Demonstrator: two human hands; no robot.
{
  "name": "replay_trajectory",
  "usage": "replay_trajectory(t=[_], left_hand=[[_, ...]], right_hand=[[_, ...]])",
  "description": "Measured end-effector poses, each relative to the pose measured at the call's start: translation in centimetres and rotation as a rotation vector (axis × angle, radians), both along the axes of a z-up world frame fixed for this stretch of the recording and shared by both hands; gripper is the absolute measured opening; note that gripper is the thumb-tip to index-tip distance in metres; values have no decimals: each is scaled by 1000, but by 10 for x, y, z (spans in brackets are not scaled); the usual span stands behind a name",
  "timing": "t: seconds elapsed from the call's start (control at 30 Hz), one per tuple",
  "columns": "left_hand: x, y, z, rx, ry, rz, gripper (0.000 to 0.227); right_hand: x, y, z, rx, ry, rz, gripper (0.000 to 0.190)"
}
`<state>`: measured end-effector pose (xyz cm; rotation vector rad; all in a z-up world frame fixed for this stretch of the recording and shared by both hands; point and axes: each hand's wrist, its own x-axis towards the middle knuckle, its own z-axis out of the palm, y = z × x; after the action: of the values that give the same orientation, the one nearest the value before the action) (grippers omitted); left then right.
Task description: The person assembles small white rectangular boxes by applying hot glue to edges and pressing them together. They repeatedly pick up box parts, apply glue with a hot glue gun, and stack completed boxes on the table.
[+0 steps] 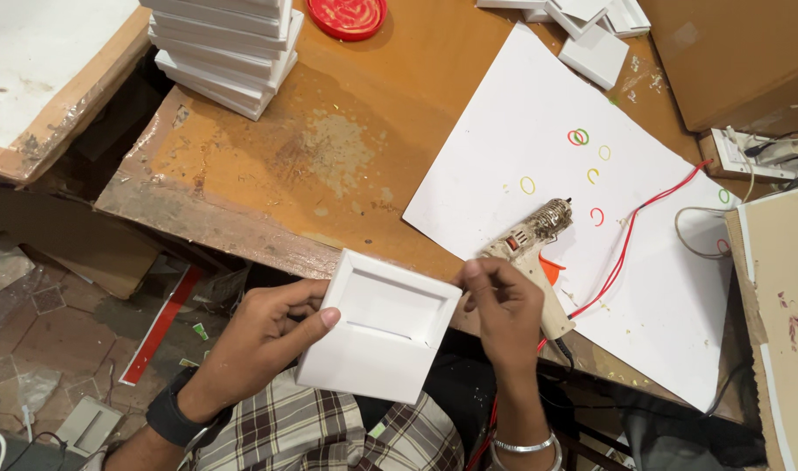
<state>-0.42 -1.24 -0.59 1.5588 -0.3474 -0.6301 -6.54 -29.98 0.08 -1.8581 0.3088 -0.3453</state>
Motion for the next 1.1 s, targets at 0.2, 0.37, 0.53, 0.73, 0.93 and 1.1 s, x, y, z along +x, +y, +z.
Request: replay_trajectory(t=[0.2, 0.37, 0.53, 0.73, 0.93, 1.1], left_hand=[[0, 3, -2, -56, -16, 9, 40], [-2, 0, 0, 8, 57, 18, 40], [6, -1, -4, -22, 205, 75, 43], [10, -6, -9, -24, 194, 87, 44], [13, -9, -5, 52, 208, 108, 42], [14, -10, -4, 142, 189, 117, 41]], right_hand=[[-4, -1, 17, -176, -129, 193, 19], [-3, -5, -1, -208, -56, 145, 16], [-2, -30, -27, -109, 221, -94, 34], [-16, -1, -27, 232, 333, 243, 35], [-11, 11, -12, 270, 306, 212, 35], [-14, 14, -9, 330, 281, 265, 44]])
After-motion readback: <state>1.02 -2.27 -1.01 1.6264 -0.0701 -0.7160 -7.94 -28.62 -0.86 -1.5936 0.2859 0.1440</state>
